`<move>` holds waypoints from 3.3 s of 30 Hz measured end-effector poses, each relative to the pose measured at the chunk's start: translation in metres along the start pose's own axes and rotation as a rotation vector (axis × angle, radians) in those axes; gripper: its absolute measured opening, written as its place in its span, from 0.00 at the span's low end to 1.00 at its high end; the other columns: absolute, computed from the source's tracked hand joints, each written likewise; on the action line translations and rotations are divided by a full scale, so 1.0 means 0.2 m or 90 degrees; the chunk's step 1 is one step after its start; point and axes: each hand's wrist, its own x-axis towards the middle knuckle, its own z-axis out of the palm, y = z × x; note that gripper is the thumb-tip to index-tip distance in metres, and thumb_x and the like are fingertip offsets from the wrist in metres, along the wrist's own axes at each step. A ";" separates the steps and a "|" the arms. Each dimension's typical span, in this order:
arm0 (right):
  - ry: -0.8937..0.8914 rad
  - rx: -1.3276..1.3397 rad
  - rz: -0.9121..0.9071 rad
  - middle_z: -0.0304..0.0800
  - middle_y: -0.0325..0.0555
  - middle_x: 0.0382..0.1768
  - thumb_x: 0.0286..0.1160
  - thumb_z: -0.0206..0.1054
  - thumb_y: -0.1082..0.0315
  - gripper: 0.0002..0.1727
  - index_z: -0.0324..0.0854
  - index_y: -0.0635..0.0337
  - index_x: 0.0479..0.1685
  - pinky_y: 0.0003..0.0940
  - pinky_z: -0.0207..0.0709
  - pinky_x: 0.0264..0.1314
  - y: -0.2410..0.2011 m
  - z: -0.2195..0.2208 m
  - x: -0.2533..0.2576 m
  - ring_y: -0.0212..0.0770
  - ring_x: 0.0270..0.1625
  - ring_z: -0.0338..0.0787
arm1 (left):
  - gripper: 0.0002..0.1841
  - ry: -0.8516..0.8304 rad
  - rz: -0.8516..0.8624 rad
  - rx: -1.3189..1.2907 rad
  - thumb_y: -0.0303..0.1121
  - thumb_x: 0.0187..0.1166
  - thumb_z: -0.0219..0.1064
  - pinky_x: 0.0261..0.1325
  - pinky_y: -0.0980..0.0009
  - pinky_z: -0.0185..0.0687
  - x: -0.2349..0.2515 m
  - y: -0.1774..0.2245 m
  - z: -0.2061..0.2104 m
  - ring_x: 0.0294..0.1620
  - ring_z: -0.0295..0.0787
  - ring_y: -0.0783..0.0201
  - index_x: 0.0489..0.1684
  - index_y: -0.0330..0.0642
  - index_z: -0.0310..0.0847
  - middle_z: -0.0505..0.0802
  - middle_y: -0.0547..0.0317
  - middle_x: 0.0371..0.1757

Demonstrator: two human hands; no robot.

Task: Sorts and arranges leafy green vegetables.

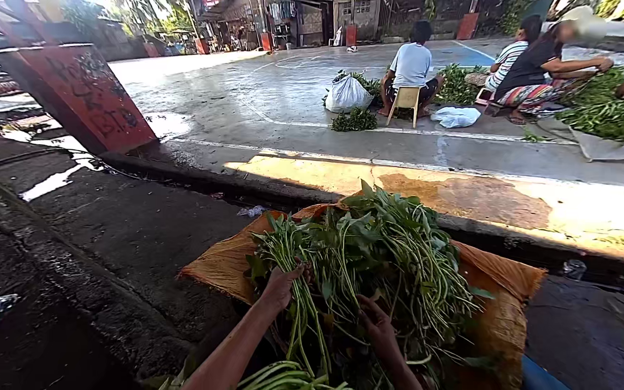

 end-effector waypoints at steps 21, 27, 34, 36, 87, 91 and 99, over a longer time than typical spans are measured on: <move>0.028 -0.044 0.070 0.93 0.48 0.40 0.69 0.68 0.83 0.14 0.87 0.69 0.54 0.32 0.83 0.47 0.06 0.27 0.06 0.33 0.39 0.89 | 0.13 0.082 0.101 0.151 0.15 0.75 0.70 0.46 0.68 0.91 0.03 -0.07 0.07 0.40 0.92 0.61 0.54 0.29 0.76 0.91 0.48 0.43; 0.081 -0.260 -0.102 0.90 0.59 0.40 0.65 0.67 0.84 0.14 0.93 0.65 0.47 0.51 0.83 0.55 0.03 0.35 0.00 0.56 0.48 0.89 | 0.18 0.106 0.072 0.293 0.21 0.72 0.76 0.50 0.64 0.89 0.06 -0.08 0.04 0.43 0.90 0.58 0.57 0.30 0.78 0.89 0.43 0.49; 0.033 -0.477 -0.372 0.90 0.61 0.58 0.74 0.69 0.67 0.14 0.92 0.58 0.54 0.65 0.80 0.58 -0.19 0.35 0.12 0.68 0.58 0.88 | 0.23 0.088 0.104 0.290 0.21 0.72 0.76 0.55 0.62 0.88 0.03 -0.07 0.05 0.50 0.90 0.56 0.65 0.28 0.75 0.88 0.40 0.55; 0.058 -0.483 -0.512 0.91 0.56 0.59 0.75 0.62 0.72 0.16 0.91 0.58 0.56 0.56 0.85 0.54 -0.31 0.38 0.26 0.61 0.53 0.92 | 0.23 0.062 0.131 0.274 0.21 0.72 0.75 0.55 0.63 0.89 0.02 -0.08 0.06 0.49 0.91 0.58 0.66 0.27 0.74 0.89 0.40 0.54; 0.014 -0.233 -0.048 0.84 0.63 0.60 0.78 0.68 0.67 0.32 0.64 0.73 0.78 0.46 0.87 0.51 -0.09 0.18 0.12 0.51 0.48 0.91 | 0.16 -0.012 0.173 0.103 0.15 0.74 0.69 0.58 0.65 0.90 0.01 -0.04 0.02 0.48 0.92 0.62 0.58 0.29 0.78 0.92 0.51 0.47; -0.081 -0.403 -0.088 0.81 0.66 0.68 0.75 0.70 0.70 0.23 0.79 0.64 0.71 0.55 0.86 0.57 -0.07 0.16 0.04 0.60 0.55 0.91 | 0.17 0.068 0.157 0.111 0.18 0.72 0.74 0.53 0.66 0.89 0.01 -0.03 0.03 0.45 0.91 0.63 0.59 0.29 0.78 0.92 0.50 0.46; 0.024 -0.321 -0.208 0.89 0.60 0.51 0.74 0.65 0.77 0.15 0.90 0.65 0.56 0.47 0.86 0.55 -0.04 0.18 0.01 0.54 0.51 0.90 | 0.13 0.030 0.084 0.100 0.17 0.76 0.69 0.49 0.63 0.89 0.03 -0.05 0.03 0.43 0.89 0.60 0.56 0.33 0.79 0.89 0.50 0.47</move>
